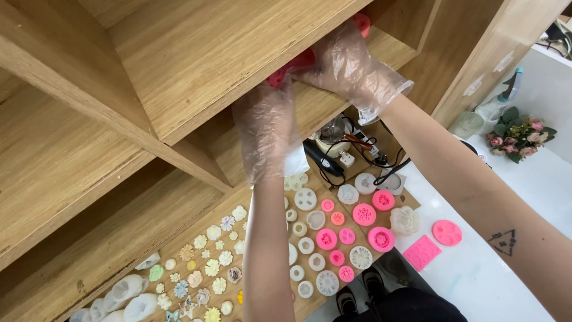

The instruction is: Organizing, cleaning, and moving silicone candle molds around a workbench and shelving unit.

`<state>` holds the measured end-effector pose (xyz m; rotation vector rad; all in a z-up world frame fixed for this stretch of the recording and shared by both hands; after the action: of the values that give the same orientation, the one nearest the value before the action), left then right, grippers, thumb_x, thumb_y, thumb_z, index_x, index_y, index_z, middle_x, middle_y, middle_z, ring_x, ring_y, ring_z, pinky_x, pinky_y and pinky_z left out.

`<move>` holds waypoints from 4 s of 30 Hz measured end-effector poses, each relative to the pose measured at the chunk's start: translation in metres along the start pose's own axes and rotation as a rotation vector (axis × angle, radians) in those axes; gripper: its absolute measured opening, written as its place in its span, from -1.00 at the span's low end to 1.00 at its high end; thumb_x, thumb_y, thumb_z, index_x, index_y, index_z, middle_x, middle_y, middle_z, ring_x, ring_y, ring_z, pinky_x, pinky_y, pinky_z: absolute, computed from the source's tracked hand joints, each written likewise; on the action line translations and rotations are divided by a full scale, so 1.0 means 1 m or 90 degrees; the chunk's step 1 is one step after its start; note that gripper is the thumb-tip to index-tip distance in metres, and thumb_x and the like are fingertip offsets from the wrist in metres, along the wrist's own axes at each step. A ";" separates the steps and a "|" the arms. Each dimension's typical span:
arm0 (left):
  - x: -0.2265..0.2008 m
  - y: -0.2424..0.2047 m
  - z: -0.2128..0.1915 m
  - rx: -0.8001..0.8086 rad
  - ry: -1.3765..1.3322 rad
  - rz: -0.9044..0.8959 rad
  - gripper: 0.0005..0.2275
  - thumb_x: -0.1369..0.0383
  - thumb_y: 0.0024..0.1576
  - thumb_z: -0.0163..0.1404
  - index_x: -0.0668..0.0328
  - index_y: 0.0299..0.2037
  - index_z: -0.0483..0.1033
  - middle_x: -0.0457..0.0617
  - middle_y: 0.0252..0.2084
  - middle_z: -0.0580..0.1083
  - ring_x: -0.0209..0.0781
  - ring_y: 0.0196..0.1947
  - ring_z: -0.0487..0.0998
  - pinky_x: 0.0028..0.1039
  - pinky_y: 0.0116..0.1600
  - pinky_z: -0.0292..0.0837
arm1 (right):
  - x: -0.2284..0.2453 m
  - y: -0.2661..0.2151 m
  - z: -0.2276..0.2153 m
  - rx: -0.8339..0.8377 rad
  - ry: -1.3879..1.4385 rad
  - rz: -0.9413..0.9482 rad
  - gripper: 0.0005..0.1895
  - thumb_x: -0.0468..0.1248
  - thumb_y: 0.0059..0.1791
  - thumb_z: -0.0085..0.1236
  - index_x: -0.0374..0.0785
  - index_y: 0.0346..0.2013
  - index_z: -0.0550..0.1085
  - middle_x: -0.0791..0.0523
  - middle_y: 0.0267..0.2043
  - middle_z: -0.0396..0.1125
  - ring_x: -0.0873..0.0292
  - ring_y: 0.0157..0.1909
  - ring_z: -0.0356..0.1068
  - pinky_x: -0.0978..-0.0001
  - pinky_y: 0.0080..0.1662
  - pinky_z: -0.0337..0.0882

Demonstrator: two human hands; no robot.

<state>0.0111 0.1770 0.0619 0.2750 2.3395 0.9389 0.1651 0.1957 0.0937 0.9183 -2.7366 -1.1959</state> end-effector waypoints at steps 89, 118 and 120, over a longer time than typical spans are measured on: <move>-0.198 -0.594 0.221 0.333 -0.232 -0.205 -0.37 0.32 0.06 0.25 0.13 0.34 0.25 0.14 0.29 0.41 0.19 0.27 0.42 -0.10 0.30 0.38 | 0.019 -0.682 -0.035 0.245 0.325 0.764 -0.12 -0.11 -0.21 0.53 -0.18 0.32 0.31 -0.06 0.26 0.28 -0.11 0.30 0.23 0.05 0.32 0.25; -0.193 -0.354 0.020 0.627 -0.561 -0.215 -0.56 0.06 0.13 0.15 0.38 -0.08 0.54 0.05 -0.37 0.55 -0.24 -0.36 0.58 -0.44 -0.21 0.50 | 0.053 -0.403 -0.128 -0.128 0.324 0.644 -0.53 -0.25 0.03 0.29 -0.33 0.18 0.40 0.01 0.16 0.43 0.14 0.18 0.43 0.26 0.22 0.43; -0.193 -0.361 0.024 0.641 -0.621 -0.203 -0.60 0.09 0.18 0.13 0.39 -0.13 0.56 0.05 -0.39 0.53 -0.25 -0.39 0.53 -0.44 -0.23 0.46 | 0.069 -0.361 -0.123 -0.136 0.355 0.630 -0.51 -0.24 0.02 0.28 -0.32 0.19 0.38 0.02 0.16 0.42 0.16 0.18 0.43 0.30 0.21 0.45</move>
<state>0.1906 -0.1488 -0.1119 0.5628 1.6258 -0.5288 0.3214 -0.1151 -0.0778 -0.1578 -2.0553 -0.8117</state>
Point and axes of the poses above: each hand's wrist, its own y-axis towards the middle knuckle, its own z-axis out of the palm, x = y × z, the point moved 9 cm from there along y, towards the middle knuckle
